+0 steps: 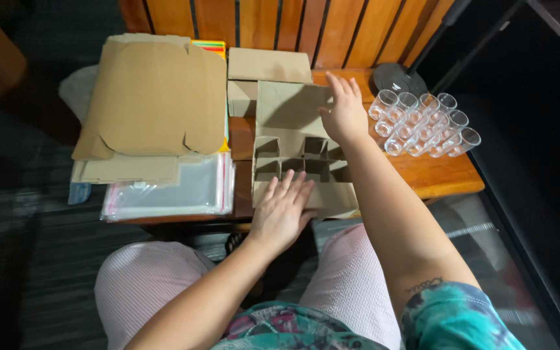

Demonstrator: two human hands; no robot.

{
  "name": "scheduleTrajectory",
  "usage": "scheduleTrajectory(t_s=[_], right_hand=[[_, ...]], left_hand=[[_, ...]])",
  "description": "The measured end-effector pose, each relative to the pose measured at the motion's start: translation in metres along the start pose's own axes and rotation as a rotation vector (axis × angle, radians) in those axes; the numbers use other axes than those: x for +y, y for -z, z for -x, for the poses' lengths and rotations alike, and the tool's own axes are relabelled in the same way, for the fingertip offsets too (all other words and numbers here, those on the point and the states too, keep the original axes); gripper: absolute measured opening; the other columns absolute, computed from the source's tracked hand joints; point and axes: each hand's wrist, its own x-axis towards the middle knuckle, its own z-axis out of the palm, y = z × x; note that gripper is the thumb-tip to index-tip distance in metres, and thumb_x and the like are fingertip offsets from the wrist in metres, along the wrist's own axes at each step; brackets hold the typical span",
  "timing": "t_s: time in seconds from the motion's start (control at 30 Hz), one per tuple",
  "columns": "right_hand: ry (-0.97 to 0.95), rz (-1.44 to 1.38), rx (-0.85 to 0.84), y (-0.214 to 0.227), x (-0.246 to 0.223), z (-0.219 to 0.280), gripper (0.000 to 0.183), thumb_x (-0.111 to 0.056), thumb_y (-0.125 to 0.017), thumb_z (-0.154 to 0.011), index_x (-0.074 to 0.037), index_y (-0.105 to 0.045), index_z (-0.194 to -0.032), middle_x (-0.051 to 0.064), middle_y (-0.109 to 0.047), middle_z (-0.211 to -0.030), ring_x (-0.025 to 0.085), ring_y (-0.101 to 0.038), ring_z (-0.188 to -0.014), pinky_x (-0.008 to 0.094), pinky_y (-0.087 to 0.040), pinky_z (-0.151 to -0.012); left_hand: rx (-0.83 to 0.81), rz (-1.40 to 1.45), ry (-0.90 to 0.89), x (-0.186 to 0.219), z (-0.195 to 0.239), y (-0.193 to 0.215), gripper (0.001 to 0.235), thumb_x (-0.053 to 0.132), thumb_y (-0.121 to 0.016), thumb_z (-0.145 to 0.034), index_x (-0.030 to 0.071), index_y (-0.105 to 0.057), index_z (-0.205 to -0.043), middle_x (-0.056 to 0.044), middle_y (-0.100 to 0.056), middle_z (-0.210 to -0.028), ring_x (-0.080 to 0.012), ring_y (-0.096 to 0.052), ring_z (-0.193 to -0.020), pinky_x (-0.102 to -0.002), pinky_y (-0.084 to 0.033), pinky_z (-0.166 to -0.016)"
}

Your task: The person opens a cardboard box and removes small clear glasses one by one, placing them on a wooden bench. After emptying the box, they close the flaps and place the empty box into a nearby cabinet.

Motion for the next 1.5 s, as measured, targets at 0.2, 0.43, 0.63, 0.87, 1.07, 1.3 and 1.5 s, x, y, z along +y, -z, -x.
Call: scheduleTrajectory(t_s=[0.2, 0.43, 0.63, 0.87, 1.07, 1.3, 1.5], right_hand=[[0.01, 0.046, 0.059, -0.012, 0.027, 0.004, 0.014, -0.042, -0.076, -0.094, -0.033, -0.073, -0.104, -0.003, -0.059, -0.103, 0.025, -0.06, -0.109, 0.046, -0.059, -0.085], [0.113, 0.0, 0.166, 0.027, 0.016, 0.095, 0.009, -0.03, -0.074, -0.096, -0.03, -0.075, -0.105, 0.004, -0.064, -0.104, 0.033, -0.065, -0.104, 0.047, -0.057, -0.085], [0.178, -0.041, 0.305, 0.01, 0.009, 0.153, 0.011, -0.029, -0.083, -0.087, -0.03, -0.078, -0.097, -0.002, -0.064, -0.1, 0.028, -0.063, -0.111, 0.043, -0.055, -0.087], [0.141, -0.159, 0.27, 0.007, -0.004, 0.172, 0.009, -0.023, -0.083, -0.088, -0.023, -0.079, -0.096, -0.001, -0.071, -0.103, 0.029, -0.066, -0.119, 0.041, -0.056, -0.096], [0.033, -0.204, 0.197, 0.01, -0.013, 0.18, 0.009, -0.021, -0.079, -0.091, -0.022, -0.079, -0.1, -0.003, -0.072, -0.106, 0.025, -0.068, -0.118, 0.04, -0.057, -0.097], [-0.121, 0.012, -0.052, 0.024, -0.054, 0.206, 0.059, -0.054, -0.06, -0.101, -0.014, -0.061, -0.145, 0.014, -0.058, -0.148, 0.039, -0.041, -0.147, 0.075, -0.024, -0.116], [-0.189, 0.008, -0.135, 0.026, -0.05, 0.207, 0.05, -0.045, -0.045, -0.108, -0.028, -0.051, -0.155, 0.01, -0.046, -0.161, 0.038, -0.028, -0.155, 0.081, -0.016, -0.113]], left_hand=[[0.087, -0.043, -0.018, -0.001, 0.003, -0.009, 0.07, 0.045, -0.067, -0.092, 0.011, -0.048, -0.15, -0.014, -0.048, -0.159, -0.032, -0.036, -0.153, -0.052, -0.022, -0.125], [0.281, 0.037, -0.076, -0.002, 0.006, -0.013, 0.055, 0.044, -0.073, -0.091, 0.007, -0.061, -0.13, -0.016, -0.052, -0.153, -0.0334, -0.05, -0.143, -0.051, -0.034, -0.121], [0.532, -0.052, 0.039, 0.006, 0.012, 0.011, 0.094, 0.045, -0.092, -0.071, 0.019, -0.048, -0.15, -0.02, -0.029, -0.159, -0.0461, -0.031, -0.15, -0.067, -0.026, -0.12], [0.174, 0.165, 0.289, 0.001, 0.004, 0.062, 0.107, 0.049, -0.096, -0.063, 0.008, -0.049, -0.151, -0.036, -0.014, -0.163, -0.0589, -0.022, -0.15, -0.071, -0.034, -0.113], [0.047, 0.256, 0.389, -0.002, 0.003, 0.063, 0.109, 0.05, -0.095, -0.064, 0.002, -0.05, -0.15, -0.043, -0.02, -0.159, -0.0619, -0.033, -0.144, -0.066, -0.047, -0.105], [-0.01, 0.336, 0.488, 0.014, 0.0, 0.077, 0.101, 0.027, -0.093, -0.07, -0.004, -0.045, -0.152, -0.044, -0.008, -0.163, -0.0637, -0.03, -0.143, -0.061, -0.054, -0.099], [-0.091, 0.354, 0.464, 0.028, -0.002, 0.085, 0.092, 0.04, -0.081, -0.085, -0.006, -0.041, -0.153, -0.043, -0.011, -0.163, -0.059, -0.03, -0.144, -0.055, -0.056, -0.099]])
